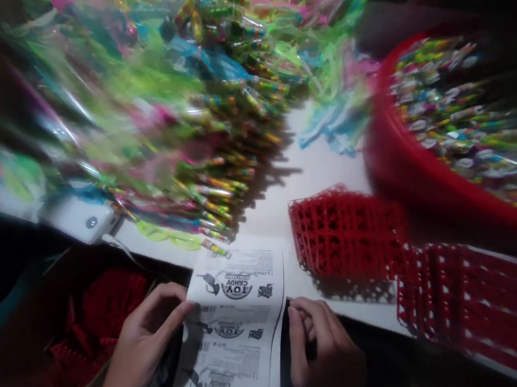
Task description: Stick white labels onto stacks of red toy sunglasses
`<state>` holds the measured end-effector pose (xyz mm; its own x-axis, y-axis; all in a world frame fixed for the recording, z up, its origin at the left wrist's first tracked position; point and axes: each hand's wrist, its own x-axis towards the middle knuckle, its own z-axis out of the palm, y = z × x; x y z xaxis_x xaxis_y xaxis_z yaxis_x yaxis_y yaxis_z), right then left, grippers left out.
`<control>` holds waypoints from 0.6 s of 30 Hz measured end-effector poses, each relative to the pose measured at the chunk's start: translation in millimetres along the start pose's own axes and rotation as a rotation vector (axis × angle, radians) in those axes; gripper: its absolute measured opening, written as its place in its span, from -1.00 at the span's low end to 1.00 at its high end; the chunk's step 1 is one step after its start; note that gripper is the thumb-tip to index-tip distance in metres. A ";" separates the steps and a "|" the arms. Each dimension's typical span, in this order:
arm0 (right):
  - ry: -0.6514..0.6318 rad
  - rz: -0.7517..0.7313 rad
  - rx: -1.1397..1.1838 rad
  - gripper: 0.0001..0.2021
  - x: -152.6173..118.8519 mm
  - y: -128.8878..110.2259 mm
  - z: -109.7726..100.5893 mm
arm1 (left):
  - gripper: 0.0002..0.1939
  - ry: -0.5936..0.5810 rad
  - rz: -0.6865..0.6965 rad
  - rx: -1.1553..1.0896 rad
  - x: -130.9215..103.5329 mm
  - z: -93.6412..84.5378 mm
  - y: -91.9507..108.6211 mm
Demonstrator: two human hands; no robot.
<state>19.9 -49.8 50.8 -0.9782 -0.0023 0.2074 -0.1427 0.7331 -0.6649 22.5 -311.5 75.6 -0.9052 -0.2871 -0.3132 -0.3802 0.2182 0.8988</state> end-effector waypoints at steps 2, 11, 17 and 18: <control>0.018 -0.021 -0.022 -0.90 0.6 0.0 -2.0 | -0.81 -0.073 -0.049 -0.022 -1.2 5.1 5.9; -0.089 -0.379 0.040 -0.59 5.7 -23.8 -24.2 | -0.91 -0.272 0.093 -0.047 -29.6 11.7 46.6; 0.009 -0.232 0.124 -0.75 24.0 -40.5 -40.2 | -0.67 0.028 0.605 0.014 -38.4 26.1 74.4; 0.025 -0.225 0.130 -0.76 25.5 -40.5 -44.6 | -0.66 0.049 0.671 0.109 -35.3 26.4 81.0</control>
<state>7.5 -49.2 115.0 -0.9159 -0.1371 0.3772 -0.3759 0.6223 -0.6866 18.7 -259.1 151.4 -0.9431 -0.0985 0.3176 0.2411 0.4554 0.8570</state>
